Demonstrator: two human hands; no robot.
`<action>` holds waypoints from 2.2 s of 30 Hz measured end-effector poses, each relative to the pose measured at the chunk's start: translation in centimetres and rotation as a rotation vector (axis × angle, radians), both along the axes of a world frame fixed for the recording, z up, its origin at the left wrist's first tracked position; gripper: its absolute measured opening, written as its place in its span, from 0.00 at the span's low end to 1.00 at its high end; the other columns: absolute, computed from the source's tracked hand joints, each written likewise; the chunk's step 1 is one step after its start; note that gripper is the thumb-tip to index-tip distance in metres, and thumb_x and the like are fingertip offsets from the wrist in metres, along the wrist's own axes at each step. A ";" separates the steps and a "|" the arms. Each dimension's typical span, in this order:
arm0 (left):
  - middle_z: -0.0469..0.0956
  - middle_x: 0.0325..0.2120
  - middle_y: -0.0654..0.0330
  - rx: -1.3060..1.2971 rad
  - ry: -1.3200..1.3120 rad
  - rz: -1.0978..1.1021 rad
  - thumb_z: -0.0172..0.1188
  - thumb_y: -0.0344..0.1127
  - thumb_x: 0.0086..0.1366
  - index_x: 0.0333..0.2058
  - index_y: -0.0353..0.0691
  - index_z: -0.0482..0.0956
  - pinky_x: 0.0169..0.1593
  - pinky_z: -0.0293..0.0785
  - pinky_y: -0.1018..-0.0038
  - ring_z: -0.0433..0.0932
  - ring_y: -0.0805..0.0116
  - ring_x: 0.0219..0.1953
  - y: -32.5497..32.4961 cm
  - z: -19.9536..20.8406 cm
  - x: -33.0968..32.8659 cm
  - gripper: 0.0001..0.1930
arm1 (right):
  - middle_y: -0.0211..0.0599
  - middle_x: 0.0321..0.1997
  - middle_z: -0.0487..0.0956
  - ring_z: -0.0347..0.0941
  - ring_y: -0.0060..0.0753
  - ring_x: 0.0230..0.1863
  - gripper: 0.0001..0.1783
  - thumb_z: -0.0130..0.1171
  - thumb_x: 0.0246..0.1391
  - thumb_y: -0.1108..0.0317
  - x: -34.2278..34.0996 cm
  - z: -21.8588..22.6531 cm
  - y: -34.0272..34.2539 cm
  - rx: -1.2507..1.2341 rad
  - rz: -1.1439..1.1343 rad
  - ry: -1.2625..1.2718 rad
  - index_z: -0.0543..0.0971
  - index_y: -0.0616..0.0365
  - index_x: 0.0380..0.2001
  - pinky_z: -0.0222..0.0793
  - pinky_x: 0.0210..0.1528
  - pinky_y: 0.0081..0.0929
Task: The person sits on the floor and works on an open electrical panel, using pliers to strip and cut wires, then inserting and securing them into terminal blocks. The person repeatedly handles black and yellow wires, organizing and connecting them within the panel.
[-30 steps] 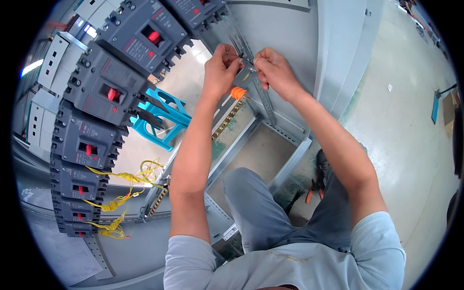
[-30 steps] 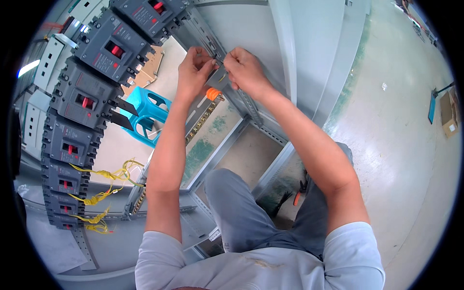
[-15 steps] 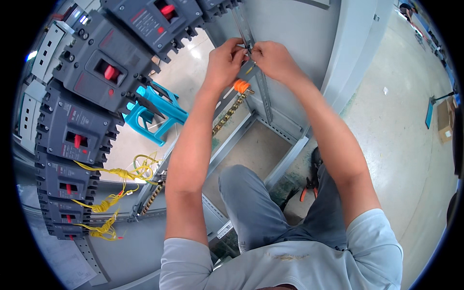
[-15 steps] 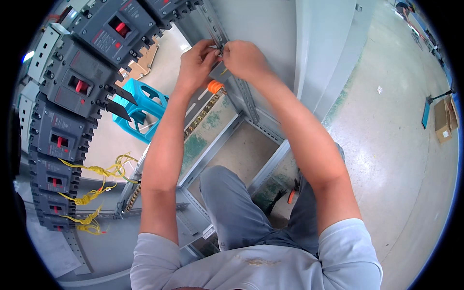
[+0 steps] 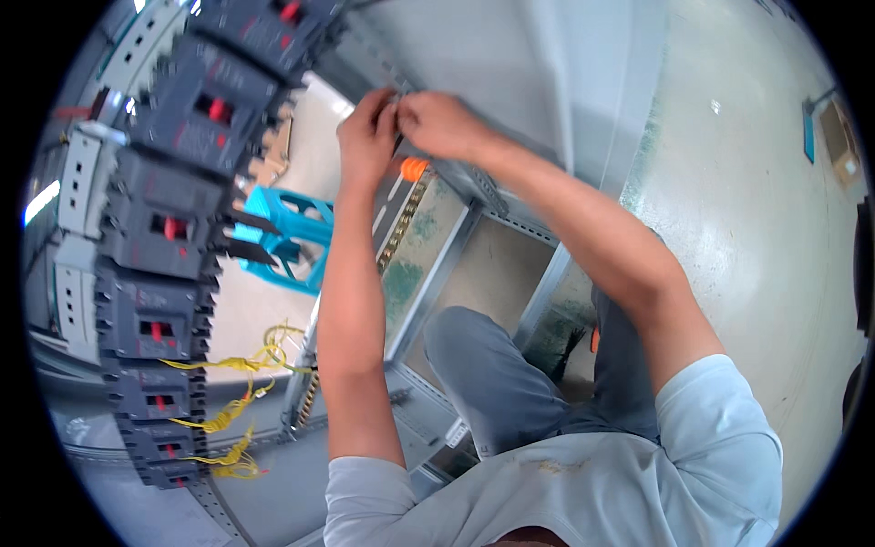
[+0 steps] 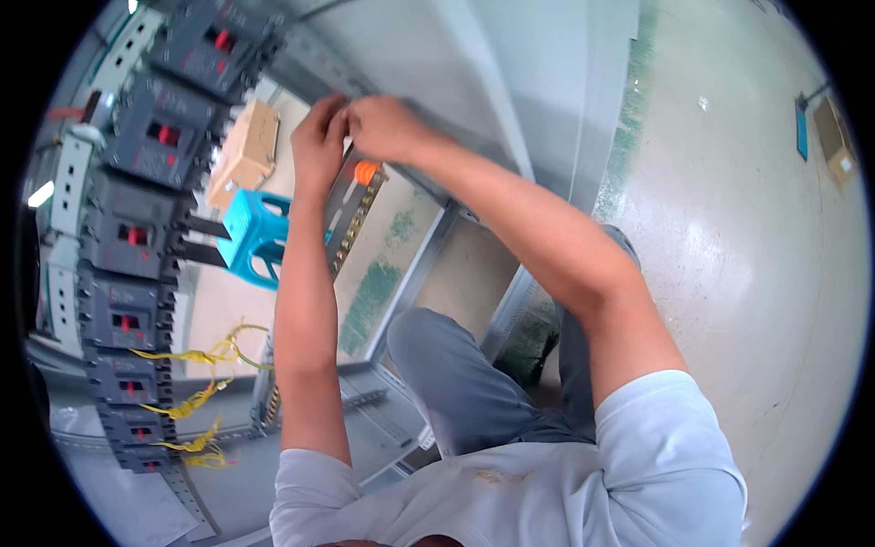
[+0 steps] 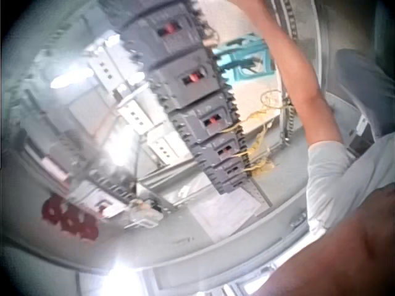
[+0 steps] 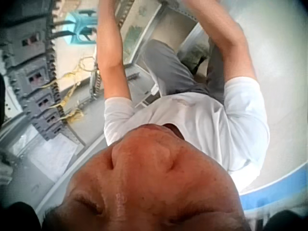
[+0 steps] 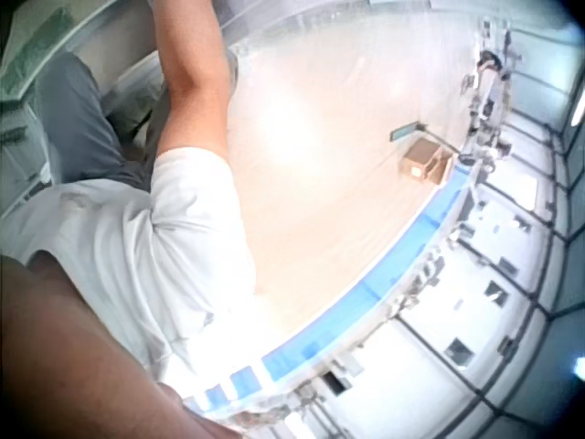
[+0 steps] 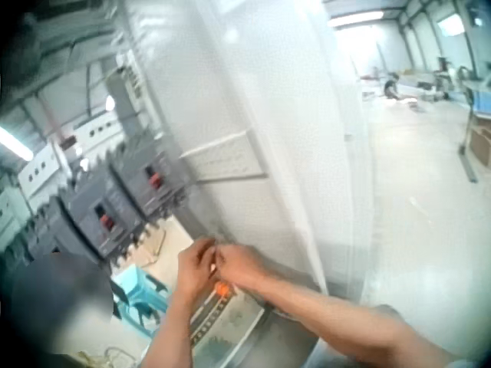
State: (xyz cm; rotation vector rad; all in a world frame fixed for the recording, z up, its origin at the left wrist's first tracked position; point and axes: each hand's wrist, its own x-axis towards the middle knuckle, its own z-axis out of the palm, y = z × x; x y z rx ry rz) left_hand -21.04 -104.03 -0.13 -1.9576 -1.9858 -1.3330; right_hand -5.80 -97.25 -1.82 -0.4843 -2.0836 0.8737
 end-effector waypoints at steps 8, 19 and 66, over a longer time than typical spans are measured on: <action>0.84 0.37 0.57 -0.145 -0.078 -0.058 0.59 0.34 0.72 0.47 0.31 0.81 0.45 0.81 0.72 0.81 0.72 0.39 -1.7 2.5 0.1 0.12 | 0.32 0.27 0.79 0.76 0.22 0.23 0.15 0.59 0.61 0.58 9.7 3.1 -2.4 -0.466 0.398 -0.145 0.81 0.62 0.38 0.70 0.23 0.26; 0.84 0.36 0.52 0.012 -0.402 -0.066 0.59 0.30 0.72 0.47 0.30 0.81 0.40 0.81 0.74 0.85 0.68 0.34 -15.3 -7.8 16.7 0.10 | 0.39 0.25 0.81 0.80 0.31 0.26 0.09 0.66 0.47 0.70 21.1 -18.1 -5.3 -0.495 0.589 -1.255 0.82 0.63 0.31 0.77 0.28 0.33; 0.79 0.54 0.48 -1.041 0.057 -0.210 0.72 0.54 0.53 0.57 0.42 0.78 0.59 0.72 0.59 0.75 0.46 0.59 -26.9 -34.7 22.5 0.35 | 0.43 0.28 0.84 0.82 0.40 0.29 0.11 0.66 0.46 0.65 24.6 -37.5 -19.8 -0.537 0.519 -0.890 0.85 0.58 0.33 0.78 0.31 0.39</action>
